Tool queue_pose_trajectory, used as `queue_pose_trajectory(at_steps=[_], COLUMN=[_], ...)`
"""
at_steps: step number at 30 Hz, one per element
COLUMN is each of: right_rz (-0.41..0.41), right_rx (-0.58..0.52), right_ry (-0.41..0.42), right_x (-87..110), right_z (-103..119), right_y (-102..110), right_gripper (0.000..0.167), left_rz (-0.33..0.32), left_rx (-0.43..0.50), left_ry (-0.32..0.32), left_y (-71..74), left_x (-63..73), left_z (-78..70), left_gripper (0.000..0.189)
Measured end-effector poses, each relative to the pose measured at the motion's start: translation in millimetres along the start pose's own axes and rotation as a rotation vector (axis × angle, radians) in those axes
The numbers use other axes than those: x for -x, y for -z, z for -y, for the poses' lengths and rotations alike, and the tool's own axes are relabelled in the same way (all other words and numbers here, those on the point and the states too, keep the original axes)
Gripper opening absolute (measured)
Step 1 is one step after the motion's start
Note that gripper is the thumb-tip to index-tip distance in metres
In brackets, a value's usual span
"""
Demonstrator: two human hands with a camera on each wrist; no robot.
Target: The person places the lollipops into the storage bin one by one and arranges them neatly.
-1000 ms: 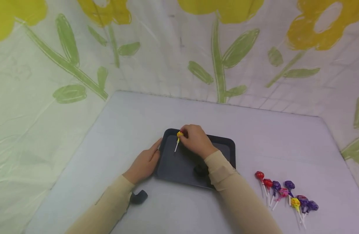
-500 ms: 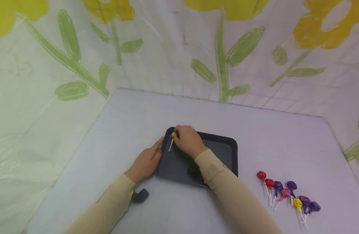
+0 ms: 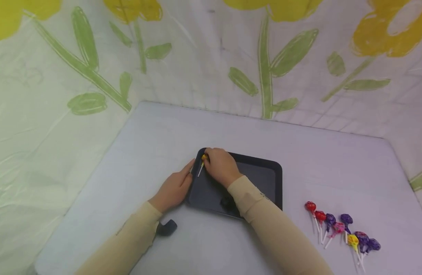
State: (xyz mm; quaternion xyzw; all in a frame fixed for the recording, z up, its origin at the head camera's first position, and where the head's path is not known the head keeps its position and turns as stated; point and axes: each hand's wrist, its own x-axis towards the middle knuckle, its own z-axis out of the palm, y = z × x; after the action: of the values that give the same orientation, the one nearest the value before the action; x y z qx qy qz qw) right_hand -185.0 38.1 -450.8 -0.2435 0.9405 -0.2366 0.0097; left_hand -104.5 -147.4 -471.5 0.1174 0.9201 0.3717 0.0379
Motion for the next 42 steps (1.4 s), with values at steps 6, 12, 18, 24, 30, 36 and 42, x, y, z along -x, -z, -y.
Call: queue_pose_trajectory(at_steps=[6,12,18,24,30,36,42], right_rz=[0.009,-0.001,0.009,-0.004,0.002,0.037,0.041], right_rx=[0.006,0.043,0.088,0.105,0.113,0.124,0.129], right_ry=[0.004,-0.006,-0.031,-0.024,-0.029,-0.045,-0.048], right_x=[0.2,2.1,2.8,3.8,5.4,9.6,12.3], right_z=[0.2,-0.2,1.6,3.0,2.1,1.8,0.2], right_y=[0.4,-0.2,0.8,2.1,4.7,11.3,18.6], right_gripper=[0.028,0.028,0.031,0.031,0.031,0.034,0.035], left_rz=[-0.001,-0.004,0.003,-0.011,-0.01,-0.006,-0.022], left_rx=[0.009,0.013,0.026,0.022,0.02,0.02,0.0], left_ry=[0.005,0.01,0.015,0.01,0.014,0.017,0.012], left_y=[-0.3,-0.7,-0.4,-1.3,-2.8,-4.2,-5.3], left_x=[-0.2,-0.4,-0.8,-0.8,-1.4,-1.3,-1.7], left_z=[-0.5,-1.6,-1.7,-2.3,-2.4,-2.8,-1.1], left_gripper=[0.058,0.058,0.057,0.057,0.057,0.057,0.057])
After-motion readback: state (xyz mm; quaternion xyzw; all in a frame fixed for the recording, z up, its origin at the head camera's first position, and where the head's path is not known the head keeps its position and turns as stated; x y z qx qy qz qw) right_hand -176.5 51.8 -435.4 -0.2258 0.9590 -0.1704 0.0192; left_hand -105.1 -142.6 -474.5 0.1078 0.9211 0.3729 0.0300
